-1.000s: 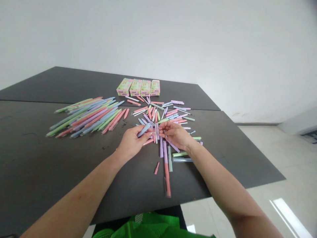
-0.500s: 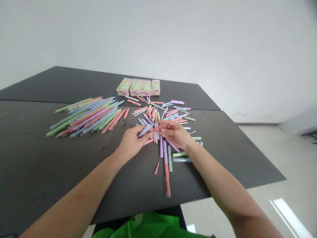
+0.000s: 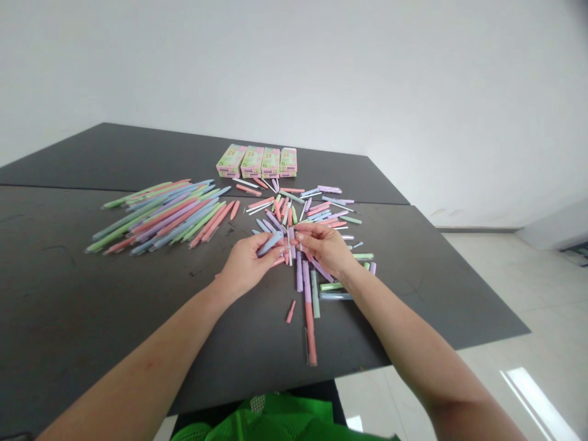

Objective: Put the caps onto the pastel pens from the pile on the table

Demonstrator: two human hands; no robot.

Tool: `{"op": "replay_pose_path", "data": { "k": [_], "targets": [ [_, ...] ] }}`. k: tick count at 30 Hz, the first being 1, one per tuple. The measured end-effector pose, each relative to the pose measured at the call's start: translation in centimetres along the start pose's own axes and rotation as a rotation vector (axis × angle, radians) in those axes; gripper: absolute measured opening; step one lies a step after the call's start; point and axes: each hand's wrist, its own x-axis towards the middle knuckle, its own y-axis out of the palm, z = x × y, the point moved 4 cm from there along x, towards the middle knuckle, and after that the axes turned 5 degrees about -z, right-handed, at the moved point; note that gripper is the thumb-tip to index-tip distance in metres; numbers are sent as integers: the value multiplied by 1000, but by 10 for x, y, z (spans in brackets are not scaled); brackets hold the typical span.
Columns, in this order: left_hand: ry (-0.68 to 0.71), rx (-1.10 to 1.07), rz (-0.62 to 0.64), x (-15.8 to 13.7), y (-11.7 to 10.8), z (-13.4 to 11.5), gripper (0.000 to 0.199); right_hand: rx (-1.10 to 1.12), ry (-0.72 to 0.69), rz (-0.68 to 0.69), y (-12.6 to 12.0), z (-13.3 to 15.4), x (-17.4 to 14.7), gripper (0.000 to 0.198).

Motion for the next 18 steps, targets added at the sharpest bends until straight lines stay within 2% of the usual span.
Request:
{"op": "replay_pose_path", "data": {
  "k": [7, 11, 18],
  "targets": [
    [-18, -53, -7, 0, 0, -4, 15, -32, -102, 24, -1, 4, 0, 28],
    [-5, -78, -45, 0, -1, 1, 19, -45, -100, 26, 1, 5, -2, 27],
    [87, 40, -89, 2, -5, 17, 26, -56, -128, 81, 7, 6, -7, 25]
  ]
}}
